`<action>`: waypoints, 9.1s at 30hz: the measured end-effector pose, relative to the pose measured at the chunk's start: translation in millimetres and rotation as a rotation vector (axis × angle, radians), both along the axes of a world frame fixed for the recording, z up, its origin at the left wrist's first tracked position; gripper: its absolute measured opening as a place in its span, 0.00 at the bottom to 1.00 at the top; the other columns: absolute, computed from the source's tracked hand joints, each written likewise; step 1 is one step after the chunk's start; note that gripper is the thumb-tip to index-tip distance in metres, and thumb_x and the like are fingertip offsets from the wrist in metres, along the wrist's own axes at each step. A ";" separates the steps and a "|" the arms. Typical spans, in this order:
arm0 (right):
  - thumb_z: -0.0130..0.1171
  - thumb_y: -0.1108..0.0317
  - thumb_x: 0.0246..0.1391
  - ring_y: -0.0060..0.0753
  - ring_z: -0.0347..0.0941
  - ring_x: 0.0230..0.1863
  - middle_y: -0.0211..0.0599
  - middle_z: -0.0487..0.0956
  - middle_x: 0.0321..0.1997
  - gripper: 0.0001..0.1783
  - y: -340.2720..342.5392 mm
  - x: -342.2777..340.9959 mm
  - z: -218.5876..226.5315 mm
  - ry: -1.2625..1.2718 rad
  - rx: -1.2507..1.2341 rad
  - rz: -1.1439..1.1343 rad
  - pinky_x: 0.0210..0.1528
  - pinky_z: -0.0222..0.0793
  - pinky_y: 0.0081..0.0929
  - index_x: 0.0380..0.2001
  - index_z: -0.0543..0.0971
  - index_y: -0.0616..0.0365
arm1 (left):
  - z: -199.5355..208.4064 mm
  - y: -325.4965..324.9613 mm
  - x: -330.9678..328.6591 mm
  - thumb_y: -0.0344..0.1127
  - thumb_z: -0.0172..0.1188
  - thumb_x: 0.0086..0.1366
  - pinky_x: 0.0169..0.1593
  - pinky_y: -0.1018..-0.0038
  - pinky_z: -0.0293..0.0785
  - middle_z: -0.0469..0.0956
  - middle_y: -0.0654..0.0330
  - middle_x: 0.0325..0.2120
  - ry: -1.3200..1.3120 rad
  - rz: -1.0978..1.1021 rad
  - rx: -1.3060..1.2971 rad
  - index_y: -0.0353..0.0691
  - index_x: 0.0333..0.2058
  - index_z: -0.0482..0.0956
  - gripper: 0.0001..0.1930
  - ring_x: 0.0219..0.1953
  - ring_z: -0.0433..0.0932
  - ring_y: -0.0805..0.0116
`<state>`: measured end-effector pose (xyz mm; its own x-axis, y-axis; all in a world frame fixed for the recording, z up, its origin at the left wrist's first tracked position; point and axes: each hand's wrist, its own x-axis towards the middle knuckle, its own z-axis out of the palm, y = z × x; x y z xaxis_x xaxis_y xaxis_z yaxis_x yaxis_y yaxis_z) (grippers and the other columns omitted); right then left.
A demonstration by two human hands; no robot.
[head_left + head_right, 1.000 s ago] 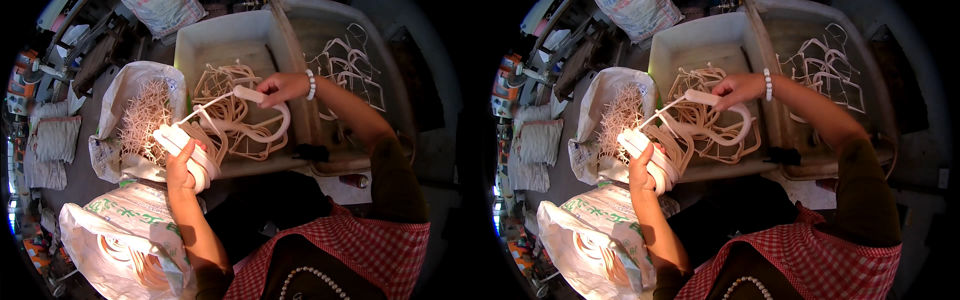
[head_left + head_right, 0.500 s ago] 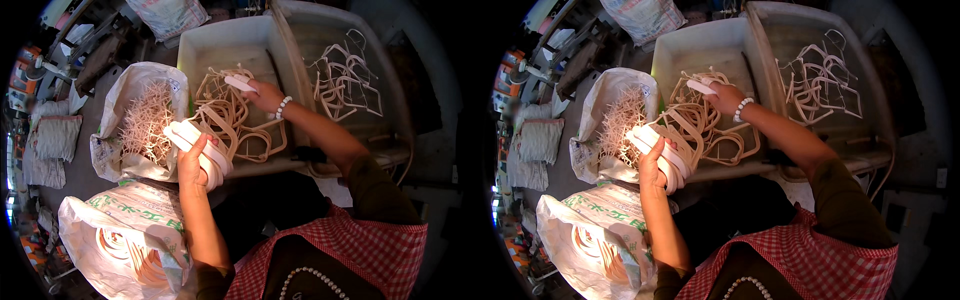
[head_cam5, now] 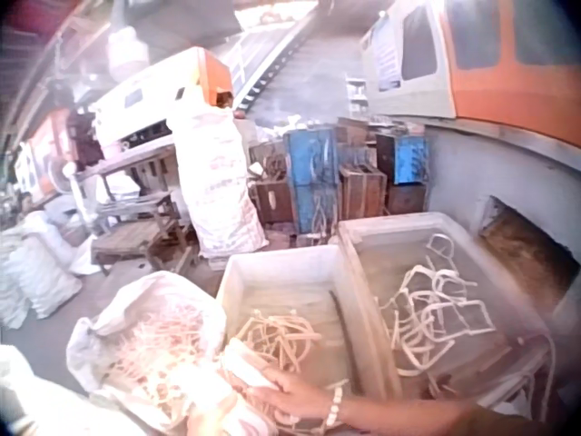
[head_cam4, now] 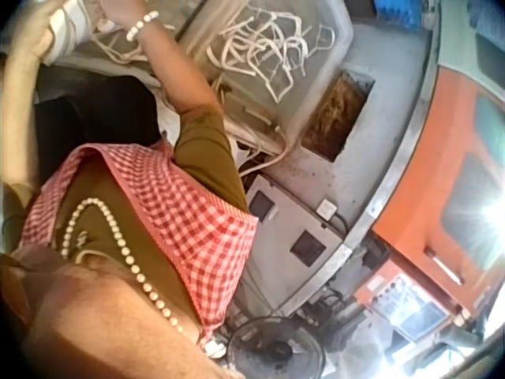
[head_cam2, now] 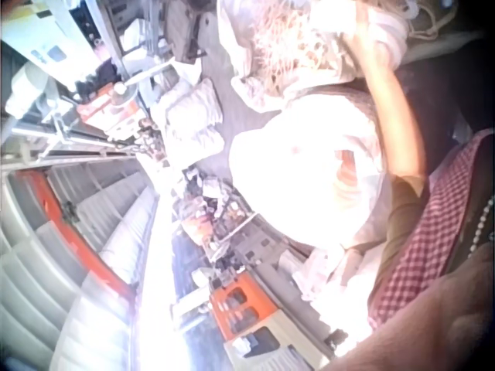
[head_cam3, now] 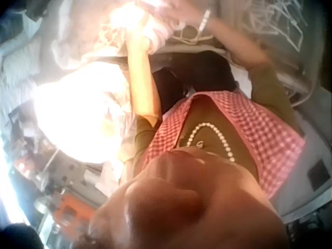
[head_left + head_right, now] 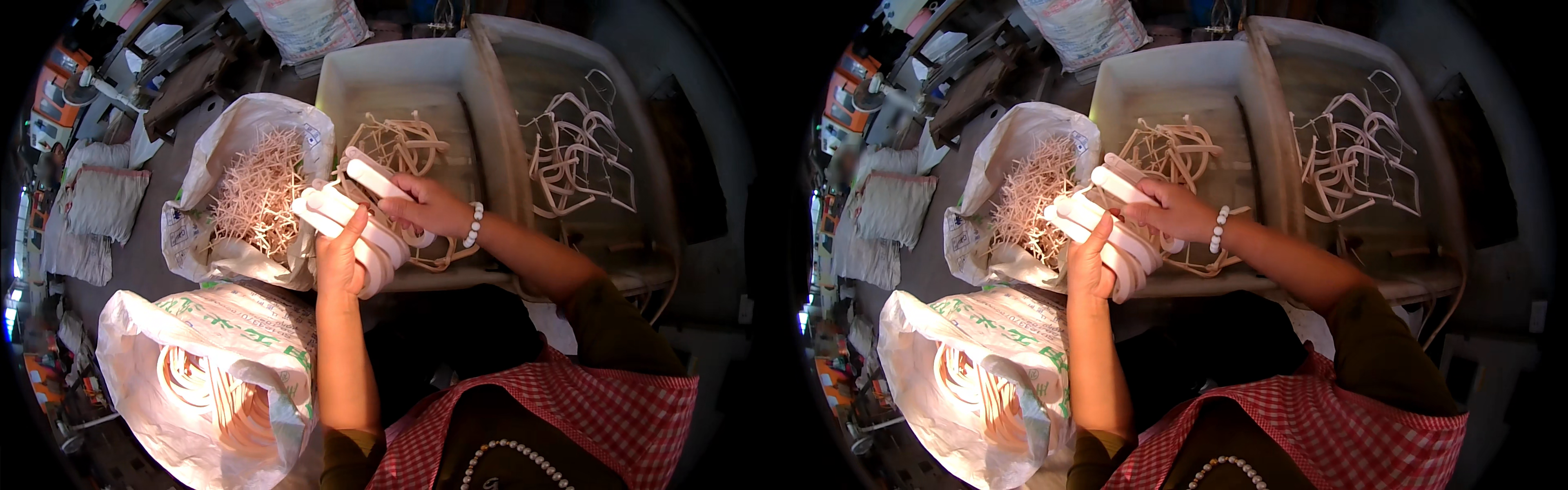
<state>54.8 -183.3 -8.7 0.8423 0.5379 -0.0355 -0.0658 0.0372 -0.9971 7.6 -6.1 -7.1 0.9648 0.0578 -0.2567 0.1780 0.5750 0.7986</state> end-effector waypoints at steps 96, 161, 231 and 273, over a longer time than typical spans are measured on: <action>0.50 0.48 0.56 0.39 0.72 0.48 0.47 0.74 0.48 0.31 528.4 -76.3 151.7 -1.470 -1.009 0.883 0.47 0.69 0.35 0.57 0.65 0.56 | -11.0 -9.9 -12.7 0.35 0.63 0.55 0.31 0.71 0.67 0.74 0.59 0.27 -0.123 0.123 -0.100 0.25 0.32 0.74 0.15 0.29 0.71 0.73; 0.60 0.63 0.56 0.20 0.72 0.40 0.33 0.78 0.41 0.24 -0.8 -49.9 28.1 -0.326 -0.263 -0.086 0.44 0.69 0.22 0.54 0.71 0.62 | 23.5 -17.8 -19.2 0.26 0.64 0.58 0.52 0.69 0.69 0.73 0.57 0.47 -0.158 0.017 -0.087 0.36 0.54 0.67 0.25 0.48 0.73 0.65; 0.50 0.54 0.63 0.10 0.55 0.16 0.21 0.63 0.23 0.18 -25.6 3.3 -18.9 0.739 0.570 0.208 0.15 0.54 0.09 0.52 0.70 0.48 | 54.6 19.7 -55.5 0.35 0.56 0.66 0.48 0.68 0.74 0.77 0.52 0.42 -0.319 -0.135 -0.221 0.36 0.52 0.68 0.19 0.43 0.77 0.64; 0.56 0.57 0.58 0.29 0.78 0.35 0.36 0.80 0.31 0.17 279.7 -44.9 222.0 -1.157 -0.159 0.318 0.38 0.73 0.26 0.43 0.77 0.57 | 31.3 1.4 -52.9 0.43 0.56 0.65 0.29 0.79 0.71 0.78 0.61 0.28 -0.094 -0.088 -0.110 0.38 0.43 0.72 0.15 0.27 0.77 0.73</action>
<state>9.9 96.4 213.4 0.2501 0.7849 0.5669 0.8842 0.0534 -0.4640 -45.3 -4.7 24.3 0.9848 -0.0518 -0.1655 0.1595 0.6455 0.7469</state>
